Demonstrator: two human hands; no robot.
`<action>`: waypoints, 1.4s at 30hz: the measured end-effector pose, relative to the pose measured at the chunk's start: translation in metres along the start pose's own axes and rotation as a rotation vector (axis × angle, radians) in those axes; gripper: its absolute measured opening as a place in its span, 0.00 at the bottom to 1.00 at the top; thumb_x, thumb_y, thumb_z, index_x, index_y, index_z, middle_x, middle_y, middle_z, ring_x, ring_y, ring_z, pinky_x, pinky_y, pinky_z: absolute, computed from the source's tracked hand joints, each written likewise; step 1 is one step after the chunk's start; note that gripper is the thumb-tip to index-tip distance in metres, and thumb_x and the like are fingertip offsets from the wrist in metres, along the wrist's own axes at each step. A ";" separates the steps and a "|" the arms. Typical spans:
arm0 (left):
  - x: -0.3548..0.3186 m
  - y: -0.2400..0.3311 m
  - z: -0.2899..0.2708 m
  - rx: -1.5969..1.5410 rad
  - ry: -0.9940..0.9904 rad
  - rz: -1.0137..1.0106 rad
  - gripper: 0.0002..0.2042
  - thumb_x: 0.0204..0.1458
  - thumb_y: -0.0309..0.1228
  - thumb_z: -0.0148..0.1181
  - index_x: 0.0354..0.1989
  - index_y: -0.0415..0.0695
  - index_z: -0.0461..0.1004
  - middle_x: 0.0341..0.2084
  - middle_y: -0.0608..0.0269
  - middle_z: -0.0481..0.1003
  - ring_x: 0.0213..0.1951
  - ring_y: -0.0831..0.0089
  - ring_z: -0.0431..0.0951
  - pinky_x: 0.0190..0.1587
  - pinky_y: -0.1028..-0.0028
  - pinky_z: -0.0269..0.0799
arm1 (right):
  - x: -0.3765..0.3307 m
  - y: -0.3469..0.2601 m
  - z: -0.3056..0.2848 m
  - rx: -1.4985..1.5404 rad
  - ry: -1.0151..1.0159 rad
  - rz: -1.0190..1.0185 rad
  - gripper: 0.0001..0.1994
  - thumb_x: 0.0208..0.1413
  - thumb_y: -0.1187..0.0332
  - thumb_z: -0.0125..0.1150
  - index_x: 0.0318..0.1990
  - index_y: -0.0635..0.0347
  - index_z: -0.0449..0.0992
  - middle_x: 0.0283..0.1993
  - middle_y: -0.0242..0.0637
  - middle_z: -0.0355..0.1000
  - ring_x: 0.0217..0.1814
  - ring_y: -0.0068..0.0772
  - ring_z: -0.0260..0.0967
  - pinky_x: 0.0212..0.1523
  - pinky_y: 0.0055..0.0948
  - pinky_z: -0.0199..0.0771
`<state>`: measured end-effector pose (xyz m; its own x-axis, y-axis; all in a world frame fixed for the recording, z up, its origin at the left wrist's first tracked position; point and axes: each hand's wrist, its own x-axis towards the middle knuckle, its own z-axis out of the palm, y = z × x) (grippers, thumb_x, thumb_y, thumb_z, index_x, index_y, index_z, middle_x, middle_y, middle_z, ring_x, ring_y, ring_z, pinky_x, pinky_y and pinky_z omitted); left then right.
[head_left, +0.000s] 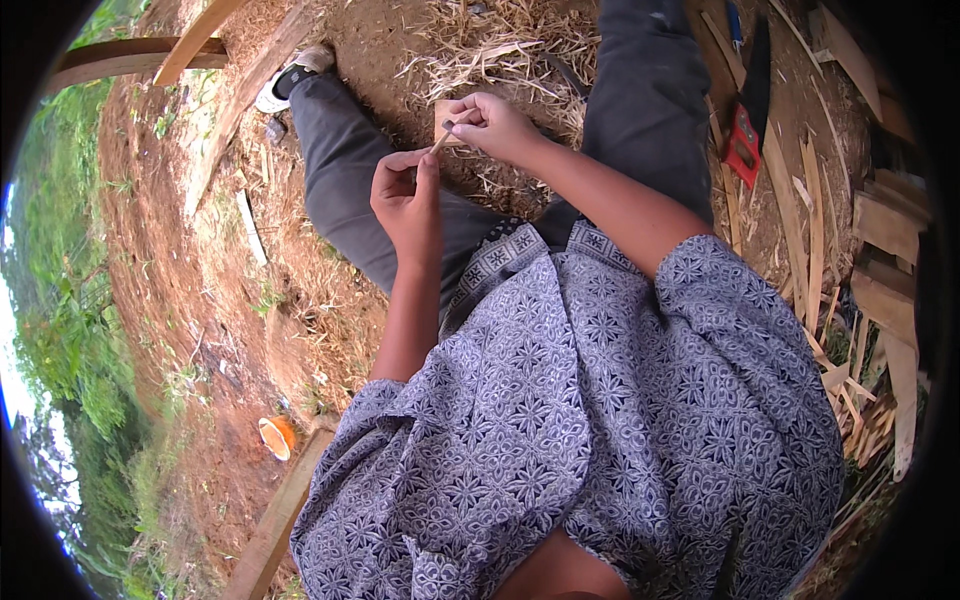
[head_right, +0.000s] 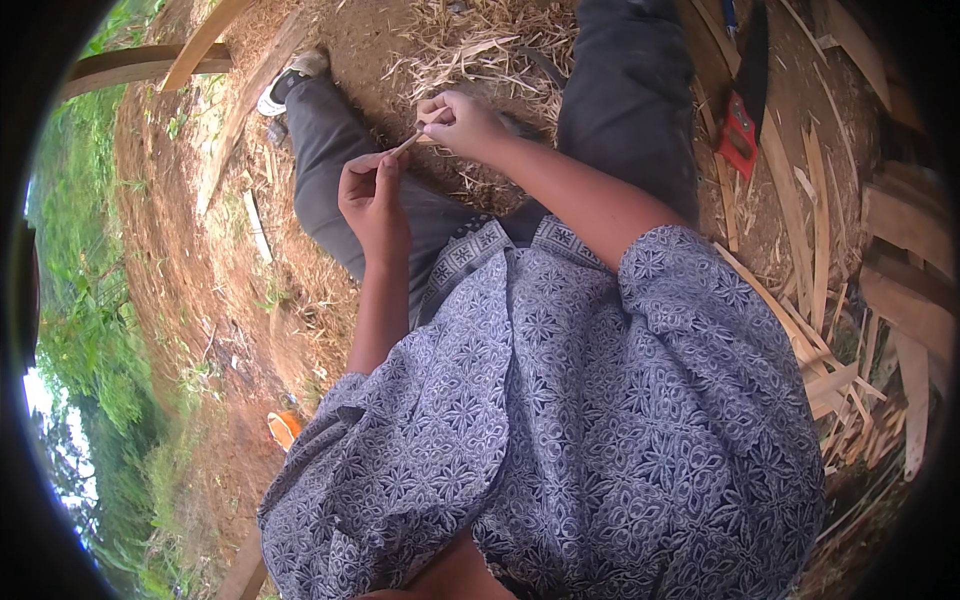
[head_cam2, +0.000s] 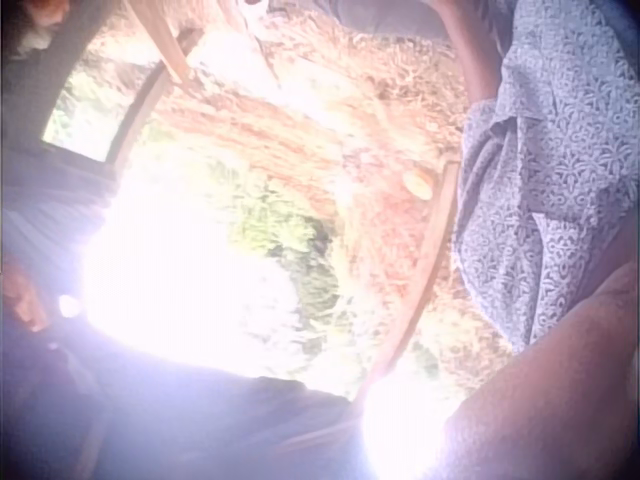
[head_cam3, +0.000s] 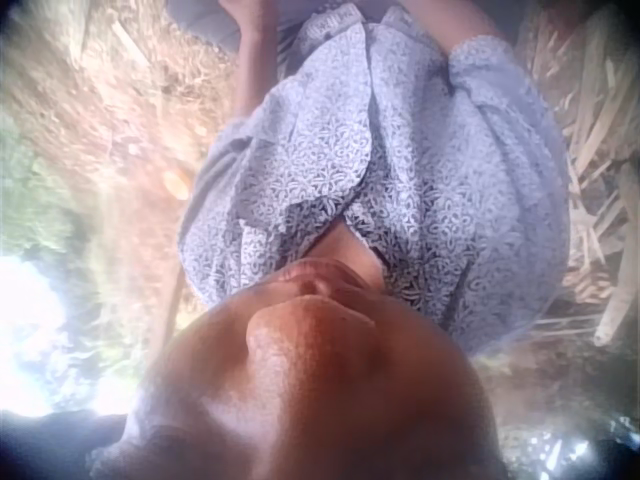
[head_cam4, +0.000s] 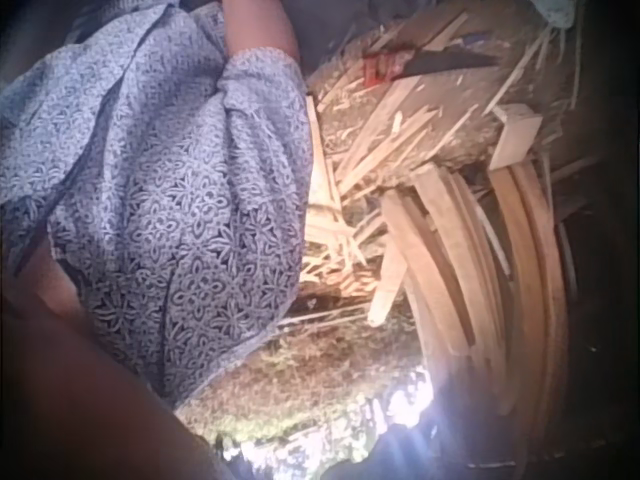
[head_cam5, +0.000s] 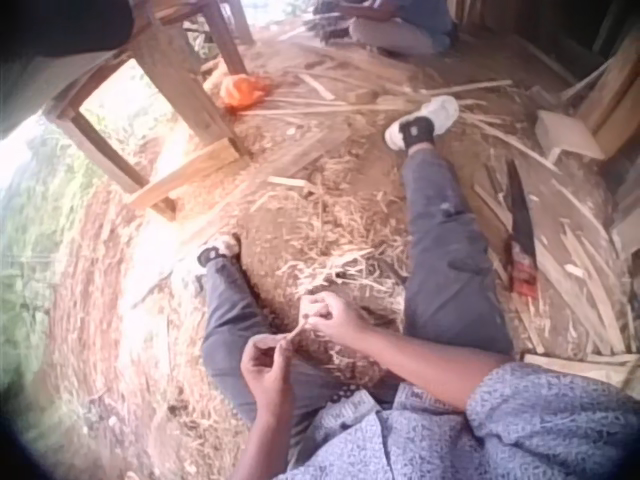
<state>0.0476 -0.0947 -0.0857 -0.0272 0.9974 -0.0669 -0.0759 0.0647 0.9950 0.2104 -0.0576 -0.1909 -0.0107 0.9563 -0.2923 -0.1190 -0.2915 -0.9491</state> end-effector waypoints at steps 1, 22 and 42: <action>0.001 0.000 0.001 -0.004 0.000 -0.003 0.05 0.64 0.24 0.63 0.40 0.36 0.74 0.38 0.58 0.80 0.43 0.73 0.82 0.55 0.70 0.80 | 0.001 0.001 0.000 -0.015 -0.011 0.017 0.13 0.62 0.61 0.68 0.46 0.60 0.85 0.39 0.32 0.82 0.40 0.17 0.75 0.42 0.27 0.76; 0.005 0.006 0.011 0.018 0.082 0.054 0.03 0.64 0.22 0.63 0.38 0.38 0.75 0.35 0.65 0.80 0.35 0.86 0.75 0.39 0.84 0.69 | 0.003 -0.025 0.005 -0.398 -0.003 0.012 0.11 0.58 0.58 0.65 0.36 0.55 0.84 0.29 0.35 0.80 0.31 0.30 0.77 0.36 0.35 0.75; 0.014 0.006 0.018 -0.025 0.087 0.071 0.04 0.65 0.21 0.61 0.37 0.36 0.73 0.36 0.58 0.81 0.41 0.75 0.83 0.51 0.75 0.80 | 0.004 -0.018 0.009 -0.250 0.044 0.011 0.12 0.60 0.57 0.64 0.35 0.56 0.84 0.28 0.39 0.79 0.30 0.33 0.76 0.37 0.38 0.74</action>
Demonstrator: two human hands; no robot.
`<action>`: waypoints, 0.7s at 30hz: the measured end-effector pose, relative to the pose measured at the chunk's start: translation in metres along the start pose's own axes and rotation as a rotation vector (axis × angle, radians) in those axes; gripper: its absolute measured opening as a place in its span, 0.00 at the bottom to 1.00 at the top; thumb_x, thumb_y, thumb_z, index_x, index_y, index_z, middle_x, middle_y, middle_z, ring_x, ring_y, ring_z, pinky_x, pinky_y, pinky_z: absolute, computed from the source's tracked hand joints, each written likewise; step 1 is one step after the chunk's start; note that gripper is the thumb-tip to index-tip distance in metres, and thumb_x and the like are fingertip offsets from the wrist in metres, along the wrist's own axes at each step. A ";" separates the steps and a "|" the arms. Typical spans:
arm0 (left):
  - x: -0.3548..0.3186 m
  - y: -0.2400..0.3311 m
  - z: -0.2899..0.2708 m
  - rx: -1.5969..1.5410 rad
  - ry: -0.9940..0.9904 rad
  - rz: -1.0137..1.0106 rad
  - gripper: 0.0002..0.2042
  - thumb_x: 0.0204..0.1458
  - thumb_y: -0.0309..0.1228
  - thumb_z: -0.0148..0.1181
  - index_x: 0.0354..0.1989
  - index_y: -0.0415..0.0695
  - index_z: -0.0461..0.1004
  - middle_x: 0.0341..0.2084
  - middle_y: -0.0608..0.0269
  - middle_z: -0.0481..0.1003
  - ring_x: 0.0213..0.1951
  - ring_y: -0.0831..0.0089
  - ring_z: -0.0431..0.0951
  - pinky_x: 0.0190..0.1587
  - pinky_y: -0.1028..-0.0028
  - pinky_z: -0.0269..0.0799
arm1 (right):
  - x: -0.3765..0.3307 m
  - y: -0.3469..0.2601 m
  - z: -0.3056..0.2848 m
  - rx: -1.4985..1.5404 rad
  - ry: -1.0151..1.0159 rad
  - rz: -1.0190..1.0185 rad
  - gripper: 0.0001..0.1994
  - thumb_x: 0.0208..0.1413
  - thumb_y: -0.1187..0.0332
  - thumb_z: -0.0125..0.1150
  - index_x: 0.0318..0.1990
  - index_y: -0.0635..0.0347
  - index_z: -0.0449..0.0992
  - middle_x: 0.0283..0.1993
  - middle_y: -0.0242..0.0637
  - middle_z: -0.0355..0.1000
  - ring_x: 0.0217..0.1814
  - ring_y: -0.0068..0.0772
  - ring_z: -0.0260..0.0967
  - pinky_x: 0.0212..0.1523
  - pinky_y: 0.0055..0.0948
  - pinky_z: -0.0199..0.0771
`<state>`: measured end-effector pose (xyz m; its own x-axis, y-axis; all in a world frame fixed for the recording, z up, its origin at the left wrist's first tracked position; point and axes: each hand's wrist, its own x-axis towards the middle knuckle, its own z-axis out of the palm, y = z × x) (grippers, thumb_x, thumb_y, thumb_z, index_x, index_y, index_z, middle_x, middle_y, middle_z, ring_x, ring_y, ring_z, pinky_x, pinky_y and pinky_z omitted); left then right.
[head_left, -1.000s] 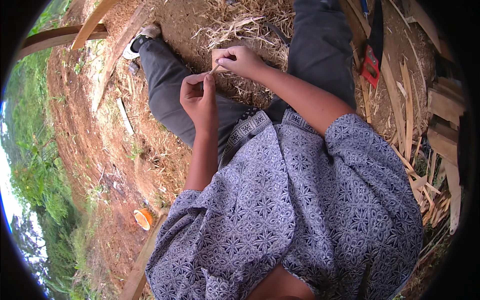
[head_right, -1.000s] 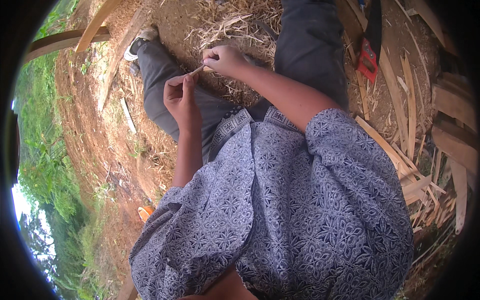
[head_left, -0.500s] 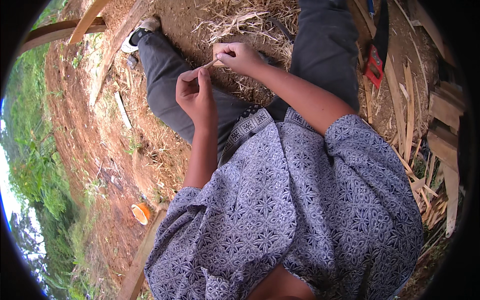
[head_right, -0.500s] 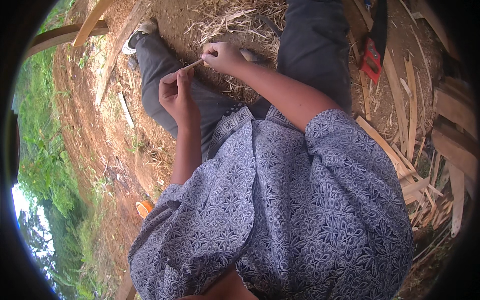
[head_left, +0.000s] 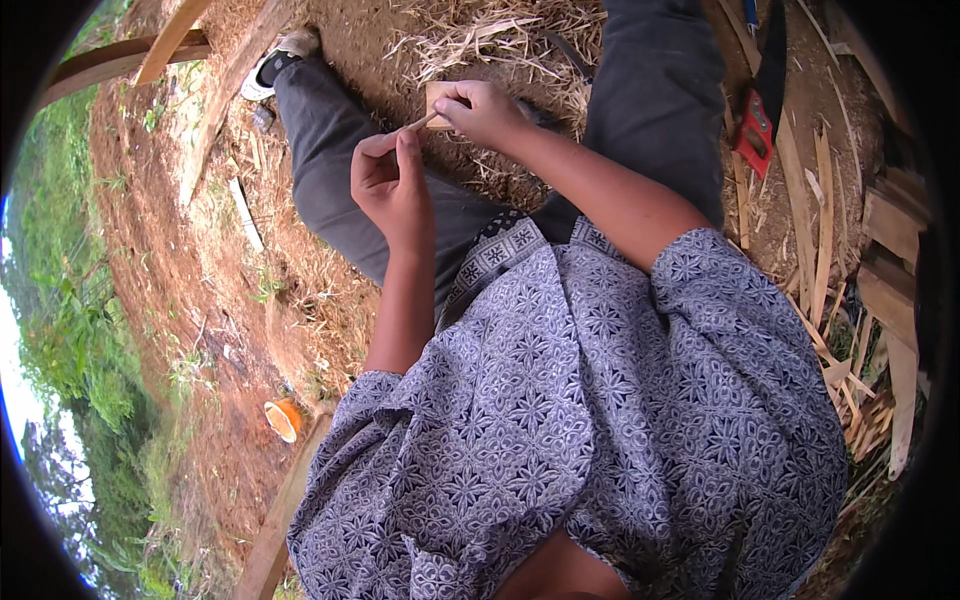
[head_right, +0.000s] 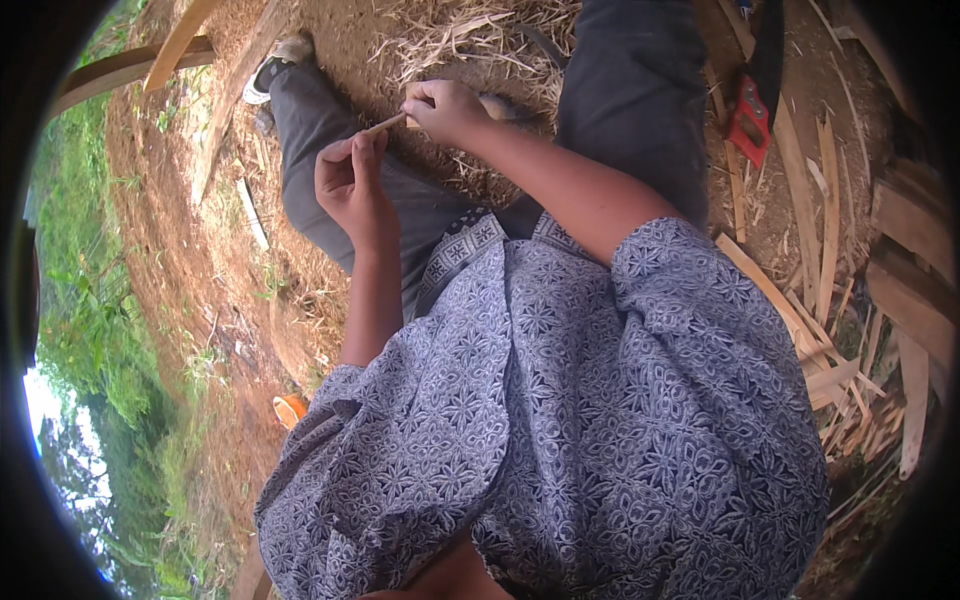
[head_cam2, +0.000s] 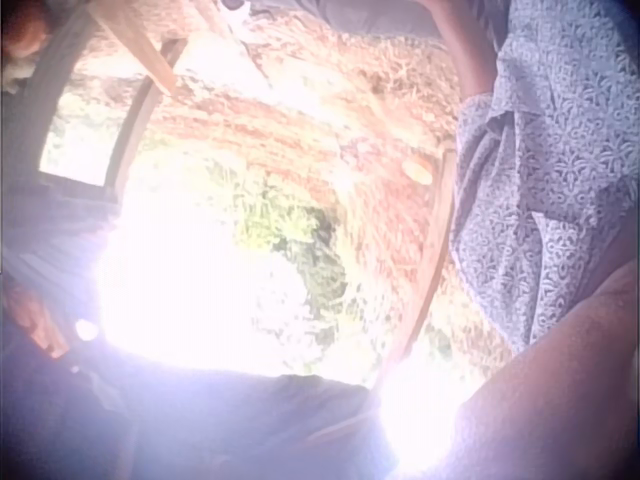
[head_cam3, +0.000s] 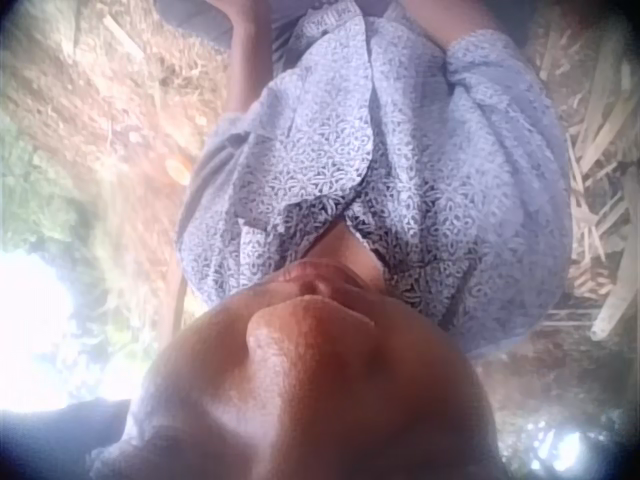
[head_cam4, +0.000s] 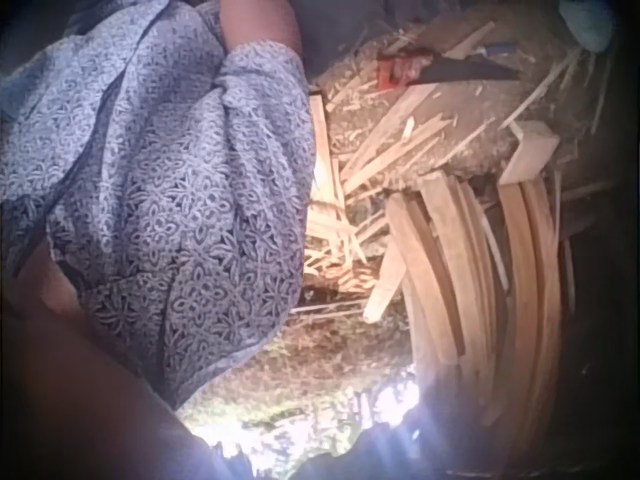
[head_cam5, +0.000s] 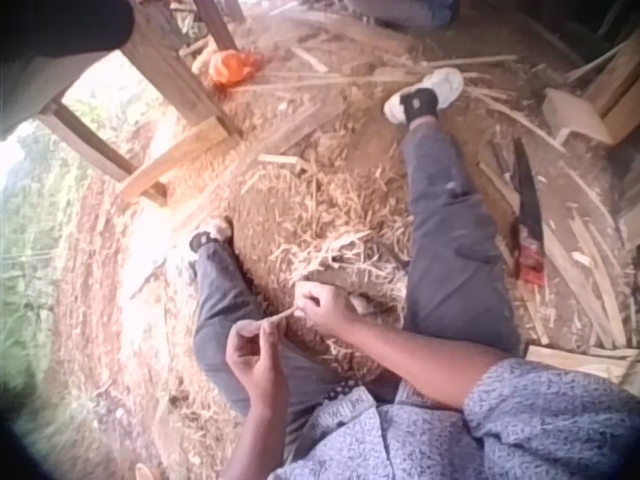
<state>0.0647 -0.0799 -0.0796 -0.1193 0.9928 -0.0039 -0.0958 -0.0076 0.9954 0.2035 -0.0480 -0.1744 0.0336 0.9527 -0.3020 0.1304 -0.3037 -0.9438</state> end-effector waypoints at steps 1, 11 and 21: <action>0.000 -0.001 -0.001 0.014 -0.007 0.008 0.04 0.65 0.22 0.61 0.38 0.36 0.72 0.37 0.56 0.81 0.42 0.72 0.83 0.52 0.72 0.82 | -0.001 -0.004 0.000 -0.012 -0.003 0.001 0.12 0.60 0.57 0.64 0.36 0.57 0.84 0.29 0.39 0.79 0.30 0.33 0.76 0.37 0.37 0.74; 0.005 0.000 -0.004 0.054 -0.026 -0.005 0.04 0.65 0.22 0.61 0.41 0.36 0.71 0.39 0.51 0.81 0.45 0.66 0.84 0.54 0.66 0.84 | -0.024 -0.057 -0.010 0.067 -0.040 -0.207 0.11 0.66 0.63 0.62 0.40 0.63 0.82 0.31 0.34 0.77 0.34 0.20 0.72 0.37 0.27 0.72; 0.005 -0.015 -0.018 0.169 -0.004 -0.096 0.05 0.66 0.24 0.61 0.40 0.36 0.73 0.38 0.53 0.81 0.44 0.68 0.84 0.53 0.69 0.83 | -0.025 -0.047 0.001 0.067 -0.005 -0.247 0.11 0.63 0.63 0.65 0.40 0.63 0.84 0.35 0.38 0.83 0.37 0.26 0.81 0.40 0.28 0.78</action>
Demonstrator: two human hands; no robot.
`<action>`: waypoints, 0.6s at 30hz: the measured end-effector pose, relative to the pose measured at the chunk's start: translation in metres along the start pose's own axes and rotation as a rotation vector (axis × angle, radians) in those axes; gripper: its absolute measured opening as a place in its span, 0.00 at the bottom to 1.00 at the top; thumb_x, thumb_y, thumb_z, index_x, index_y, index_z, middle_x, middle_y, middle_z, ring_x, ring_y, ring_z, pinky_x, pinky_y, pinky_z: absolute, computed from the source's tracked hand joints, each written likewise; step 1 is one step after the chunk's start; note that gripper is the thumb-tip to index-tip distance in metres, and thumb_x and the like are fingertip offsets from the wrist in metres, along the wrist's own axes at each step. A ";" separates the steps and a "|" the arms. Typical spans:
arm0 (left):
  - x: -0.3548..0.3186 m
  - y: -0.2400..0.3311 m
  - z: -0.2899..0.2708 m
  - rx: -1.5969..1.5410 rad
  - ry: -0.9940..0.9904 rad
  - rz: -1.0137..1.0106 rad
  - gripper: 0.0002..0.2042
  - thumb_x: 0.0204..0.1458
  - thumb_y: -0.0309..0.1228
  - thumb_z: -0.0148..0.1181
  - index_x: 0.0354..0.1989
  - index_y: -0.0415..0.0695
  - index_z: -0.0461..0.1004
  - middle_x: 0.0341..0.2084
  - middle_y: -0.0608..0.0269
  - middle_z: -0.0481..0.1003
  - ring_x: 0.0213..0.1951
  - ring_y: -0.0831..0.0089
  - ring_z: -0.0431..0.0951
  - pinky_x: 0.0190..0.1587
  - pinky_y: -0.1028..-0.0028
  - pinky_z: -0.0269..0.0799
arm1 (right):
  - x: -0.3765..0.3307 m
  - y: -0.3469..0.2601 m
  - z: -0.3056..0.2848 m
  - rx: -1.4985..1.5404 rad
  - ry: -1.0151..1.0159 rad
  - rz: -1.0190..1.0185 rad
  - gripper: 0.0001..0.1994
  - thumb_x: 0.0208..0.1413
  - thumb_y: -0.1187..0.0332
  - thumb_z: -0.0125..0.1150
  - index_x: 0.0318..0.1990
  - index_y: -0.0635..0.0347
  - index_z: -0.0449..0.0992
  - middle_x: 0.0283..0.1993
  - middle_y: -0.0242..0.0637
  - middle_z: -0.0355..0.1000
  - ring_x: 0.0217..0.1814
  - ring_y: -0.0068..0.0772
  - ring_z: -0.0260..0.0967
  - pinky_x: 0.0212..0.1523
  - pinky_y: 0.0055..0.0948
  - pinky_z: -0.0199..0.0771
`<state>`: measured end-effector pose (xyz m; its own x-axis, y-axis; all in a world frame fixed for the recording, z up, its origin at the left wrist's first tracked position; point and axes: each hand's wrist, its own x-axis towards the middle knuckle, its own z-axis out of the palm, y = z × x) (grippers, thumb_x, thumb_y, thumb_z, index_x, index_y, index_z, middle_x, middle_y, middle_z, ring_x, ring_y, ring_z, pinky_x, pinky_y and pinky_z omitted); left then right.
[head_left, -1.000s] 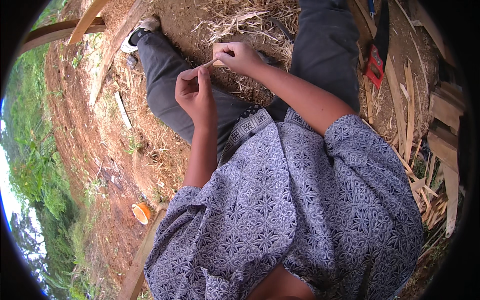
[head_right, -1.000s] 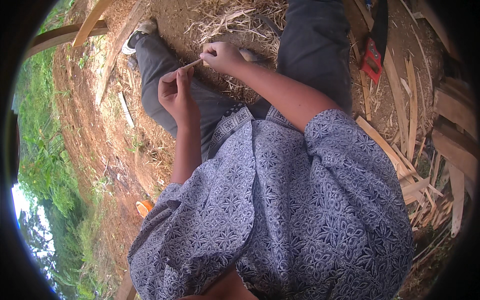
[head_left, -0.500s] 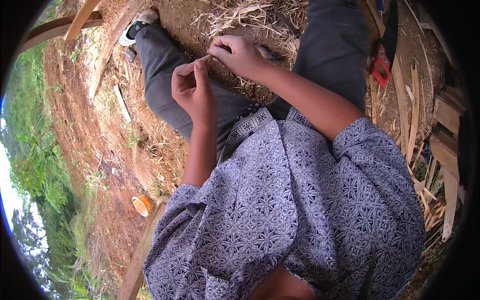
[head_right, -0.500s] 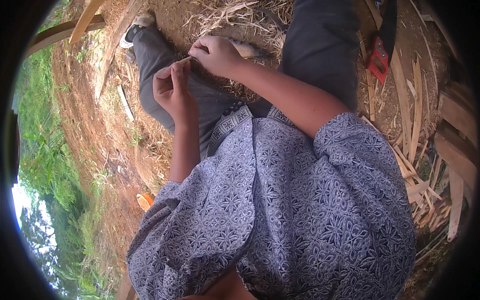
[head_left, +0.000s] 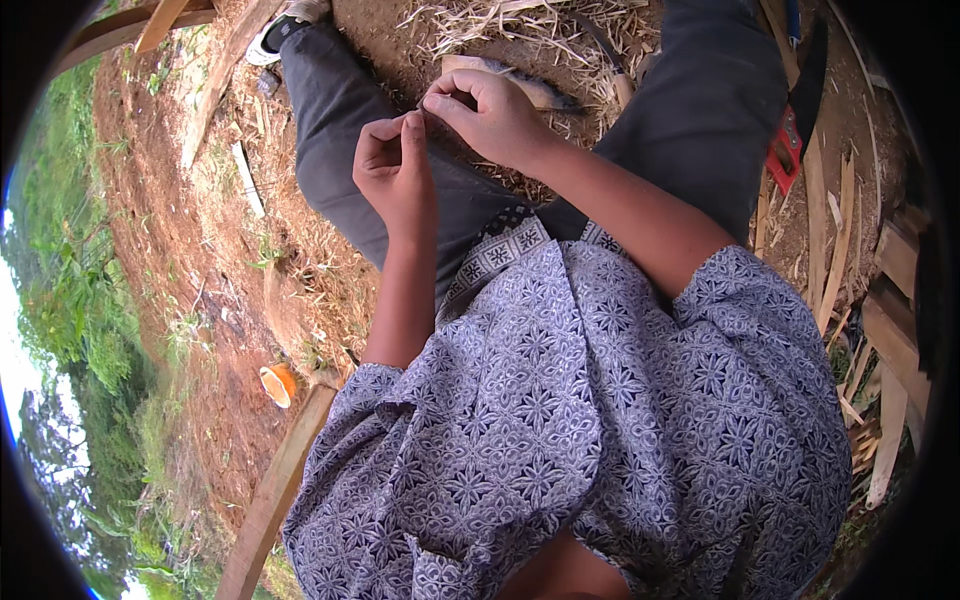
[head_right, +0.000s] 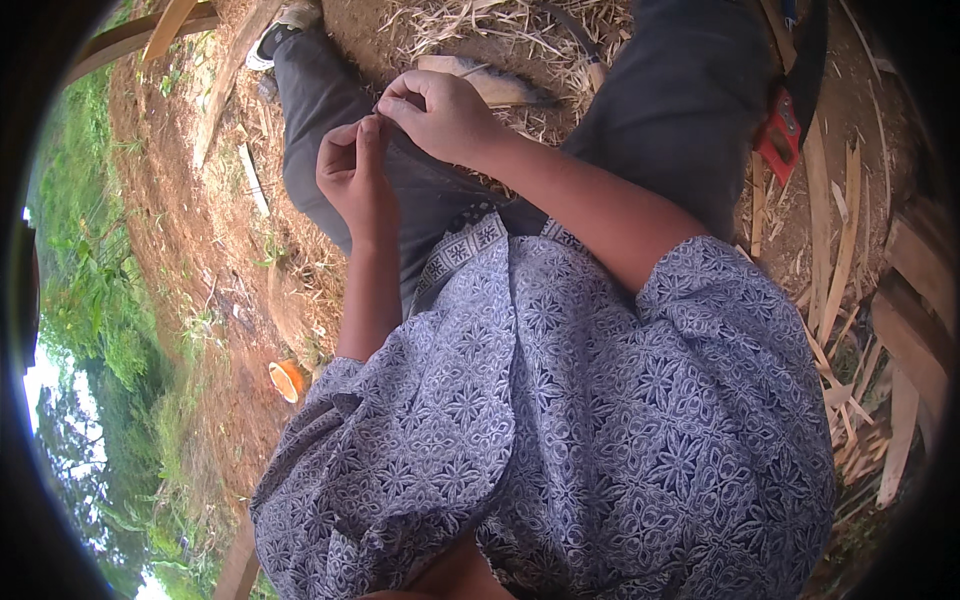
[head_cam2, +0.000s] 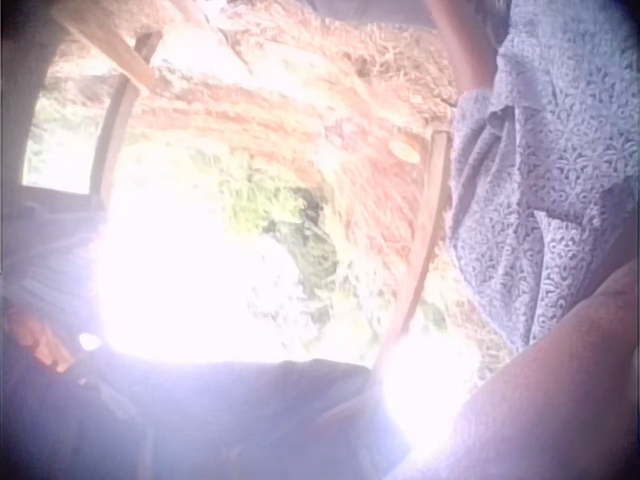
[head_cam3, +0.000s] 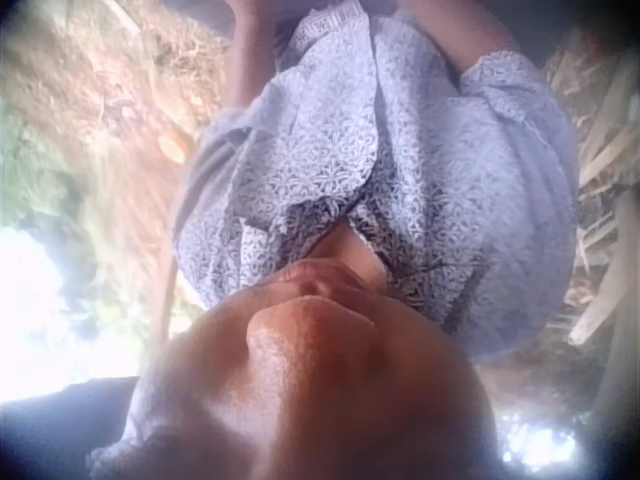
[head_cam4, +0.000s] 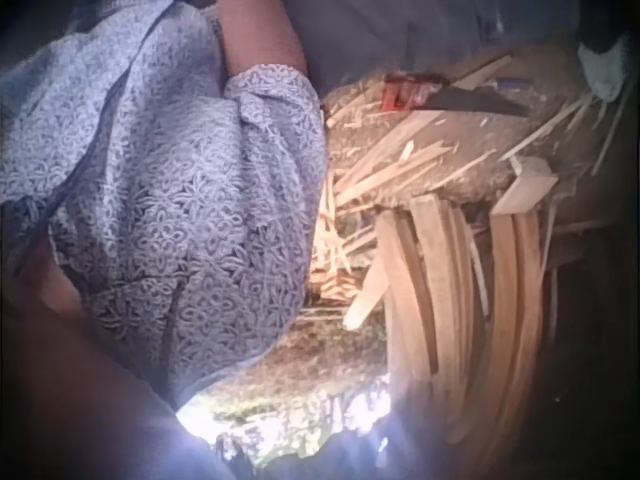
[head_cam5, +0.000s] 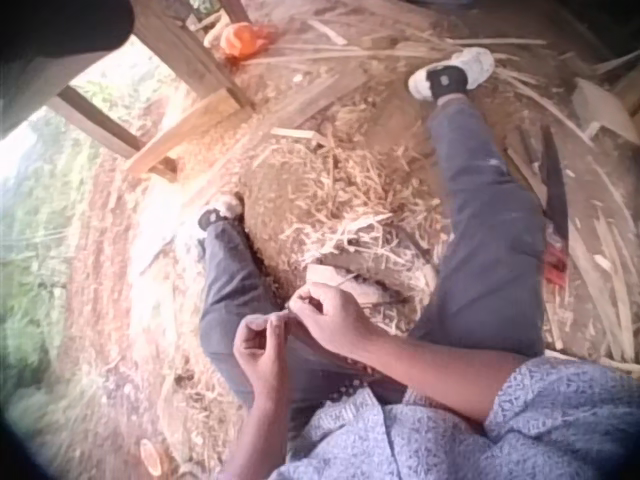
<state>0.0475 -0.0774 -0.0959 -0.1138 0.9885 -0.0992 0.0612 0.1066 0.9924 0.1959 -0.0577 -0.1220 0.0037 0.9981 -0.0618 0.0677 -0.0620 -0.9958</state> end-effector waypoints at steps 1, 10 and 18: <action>-0.004 -0.005 0.003 -0.121 0.026 -0.010 0.05 0.66 0.24 0.61 0.42 0.35 0.73 0.39 0.53 0.81 0.43 0.69 0.84 0.52 0.70 0.83 | -0.001 0.004 0.000 0.009 -0.053 0.158 0.11 0.63 0.63 0.65 0.41 0.62 0.84 0.35 0.37 0.83 0.37 0.27 0.81 0.40 0.28 0.78; -0.010 0.022 -0.002 0.035 0.143 0.050 0.06 0.67 0.24 0.59 0.40 0.33 0.72 0.37 0.52 0.81 0.41 0.69 0.84 0.52 0.67 0.85 | 0.002 0.017 0.001 0.104 -0.005 0.097 0.12 0.62 0.62 0.67 0.40 0.63 0.84 0.31 0.35 0.80 0.33 0.26 0.77 0.38 0.28 0.76; -0.014 0.036 0.003 0.123 0.089 0.175 0.05 0.66 0.24 0.60 0.39 0.34 0.73 0.36 0.53 0.81 0.41 0.70 0.84 0.51 0.68 0.83 | 0.004 0.001 -0.006 0.165 -0.083 0.072 0.09 0.67 0.66 0.62 0.40 0.63 0.80 0.33 0.30 0.74 0.36 0.19 0.71 0.39 0.23 0.71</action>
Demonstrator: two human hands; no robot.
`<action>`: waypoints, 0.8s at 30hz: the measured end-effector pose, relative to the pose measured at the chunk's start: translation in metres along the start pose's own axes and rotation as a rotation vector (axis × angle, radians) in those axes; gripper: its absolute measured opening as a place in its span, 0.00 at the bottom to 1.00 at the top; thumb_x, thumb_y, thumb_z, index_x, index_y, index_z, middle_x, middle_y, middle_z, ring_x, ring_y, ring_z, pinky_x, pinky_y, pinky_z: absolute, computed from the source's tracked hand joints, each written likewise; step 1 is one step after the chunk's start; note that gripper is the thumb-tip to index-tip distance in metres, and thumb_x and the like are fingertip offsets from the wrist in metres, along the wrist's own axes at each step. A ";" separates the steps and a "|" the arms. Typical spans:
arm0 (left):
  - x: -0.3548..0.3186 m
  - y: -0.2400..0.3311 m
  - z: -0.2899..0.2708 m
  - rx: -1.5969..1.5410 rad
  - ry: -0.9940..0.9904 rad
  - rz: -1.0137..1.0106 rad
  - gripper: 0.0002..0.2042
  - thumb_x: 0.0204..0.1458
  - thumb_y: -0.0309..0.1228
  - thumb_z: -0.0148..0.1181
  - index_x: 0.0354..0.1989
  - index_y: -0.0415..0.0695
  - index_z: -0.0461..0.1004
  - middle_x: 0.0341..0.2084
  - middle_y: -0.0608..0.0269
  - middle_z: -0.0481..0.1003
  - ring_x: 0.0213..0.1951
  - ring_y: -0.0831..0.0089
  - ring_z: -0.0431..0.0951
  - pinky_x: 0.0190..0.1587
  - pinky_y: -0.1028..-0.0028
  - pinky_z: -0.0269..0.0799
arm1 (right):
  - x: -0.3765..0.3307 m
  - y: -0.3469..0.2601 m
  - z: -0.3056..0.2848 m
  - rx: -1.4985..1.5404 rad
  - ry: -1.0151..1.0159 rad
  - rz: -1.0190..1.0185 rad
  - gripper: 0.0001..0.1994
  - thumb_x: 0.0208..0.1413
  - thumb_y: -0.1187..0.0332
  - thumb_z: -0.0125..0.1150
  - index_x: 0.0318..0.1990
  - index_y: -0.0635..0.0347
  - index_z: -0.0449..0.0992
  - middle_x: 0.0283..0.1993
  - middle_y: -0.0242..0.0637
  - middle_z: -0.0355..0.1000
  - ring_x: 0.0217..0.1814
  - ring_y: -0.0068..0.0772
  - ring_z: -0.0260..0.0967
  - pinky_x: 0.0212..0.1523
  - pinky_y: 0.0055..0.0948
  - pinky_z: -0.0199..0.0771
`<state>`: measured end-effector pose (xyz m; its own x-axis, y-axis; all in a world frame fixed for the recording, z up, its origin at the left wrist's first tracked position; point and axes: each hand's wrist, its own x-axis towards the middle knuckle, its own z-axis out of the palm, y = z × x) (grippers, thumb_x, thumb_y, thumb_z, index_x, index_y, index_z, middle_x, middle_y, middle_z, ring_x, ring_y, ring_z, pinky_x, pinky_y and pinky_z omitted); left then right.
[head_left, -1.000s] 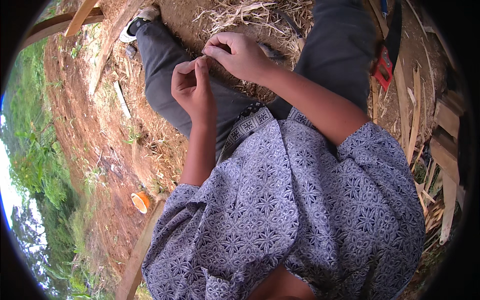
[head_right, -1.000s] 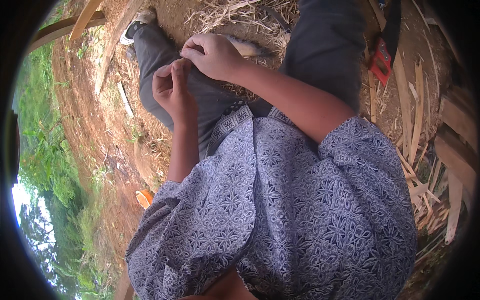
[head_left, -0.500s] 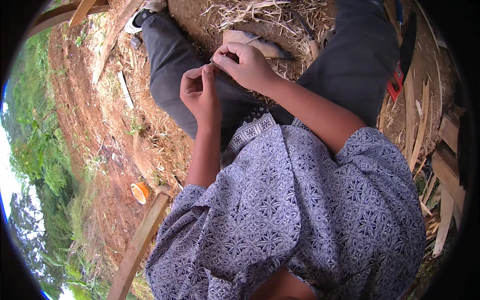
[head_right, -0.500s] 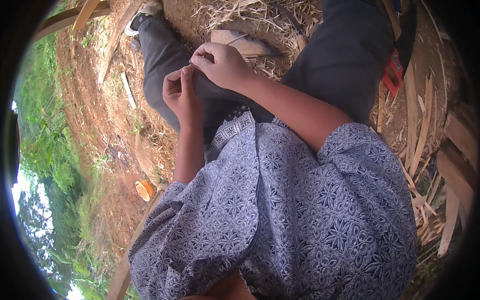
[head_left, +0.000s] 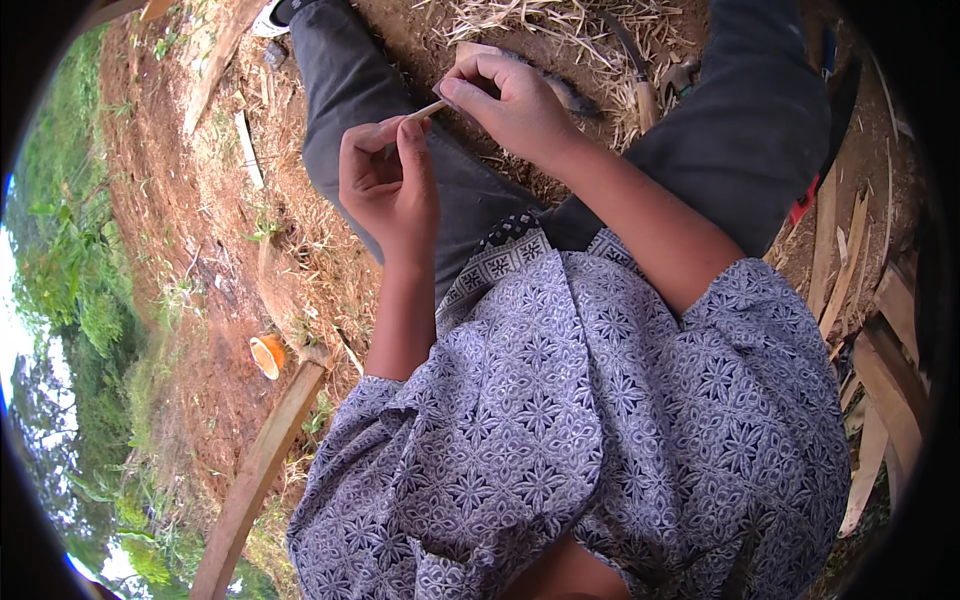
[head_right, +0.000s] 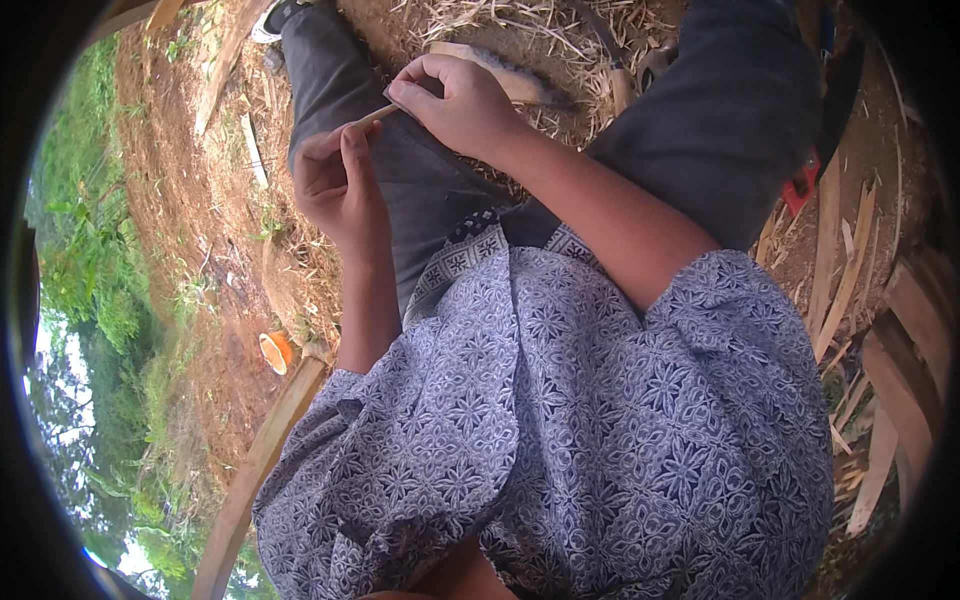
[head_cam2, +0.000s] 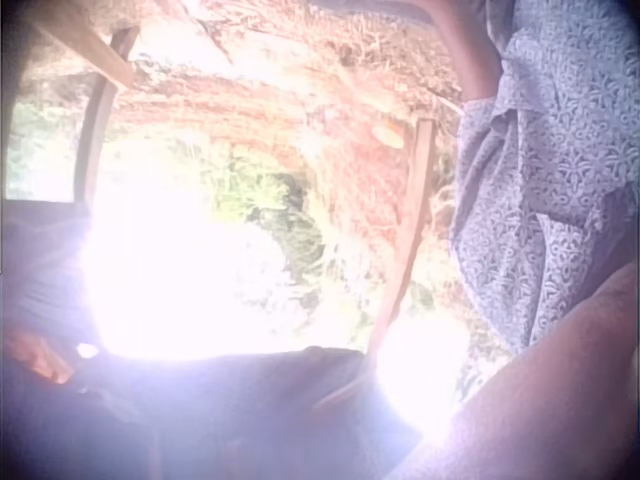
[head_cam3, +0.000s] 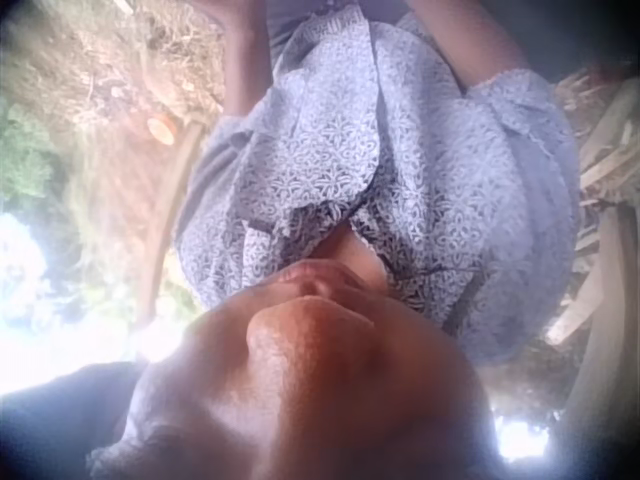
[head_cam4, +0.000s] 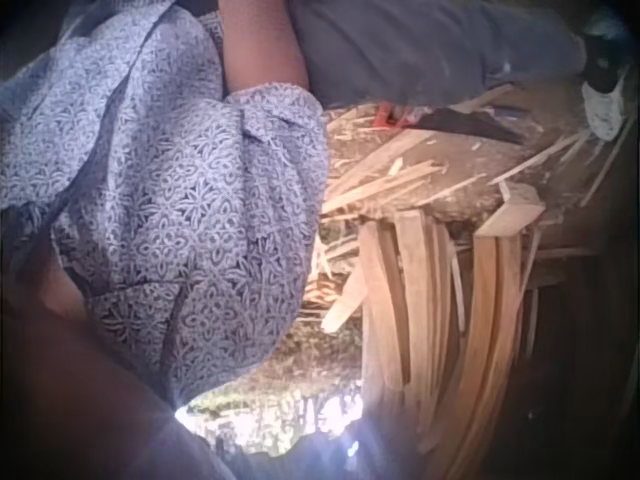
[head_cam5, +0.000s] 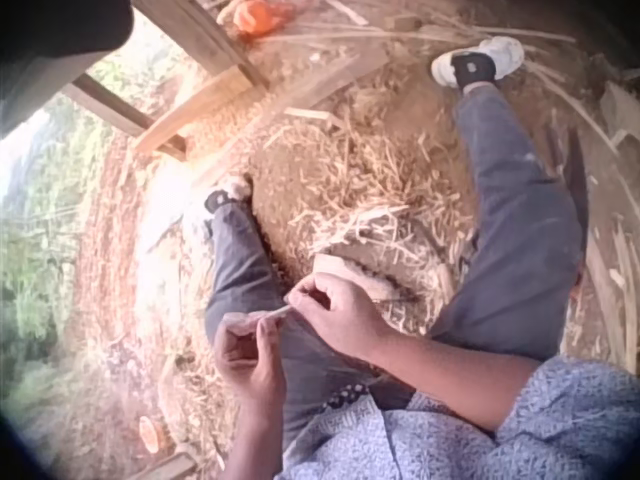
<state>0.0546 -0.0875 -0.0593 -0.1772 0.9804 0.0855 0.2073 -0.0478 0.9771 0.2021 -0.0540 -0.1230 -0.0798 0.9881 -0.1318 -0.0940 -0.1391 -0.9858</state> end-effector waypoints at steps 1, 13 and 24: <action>0.000 -0.002 0.001 -0.034 -0.013 -0.003 0.04 0.65 0.22 0.61 0.39 0.35 0.73 0.37 0.55 0.80 0.41 0.72 0.83 0.51 0.71 0.81 | -0.004 -0.014 0.002 -0.017 0.016 -0.004 0.10 0.65 0.64 0.64 0.40 0.63 0.82 0.34 0.34 0.78 0.38 0.24 0.75 0.41 0.26 0.74; -0.005 -0.007 0.006 -0.141 -0.032 -0.012 0.04 0.64 0.21 0.62 0.39 0.37 0.72 0.40 0.56 0.78 0.43 0.75 0.80 0.52 0.75 0.75 | -0.023 -0.019 0.017 0.111 0.125 -0.068 0.07 0.64 0.67 0.66 0.38 0.62 0.80 0.32 0.36 0.81 0.35 0.24 0.79 0.36 0.27 0.76; -0.008 -0.001 0.003 -0.098 -0.040 -0.049 0.05 0.65 0.22 0.62 0.39 0.37 0.71 0.40 0.55 0.79 0.44 0.73 0.81 0.52 0.73 0.76 | -0.020 0.012 0.014 0.048 0.087 0.073 0.07 0.67 0.68 0.64 0.39 0.61 0.78 0.30 0.28 0.76 0.31 0.14 0.71 0.32 0.20 0.71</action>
<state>0.0590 -0.0951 -0.0614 -0.1455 0.9889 0.0310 0.1036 -0.0160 0.9945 0.1883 -0.0766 -0.1304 -0.0020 0.9769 -0.2138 -0.1387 -0.2120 -0.9674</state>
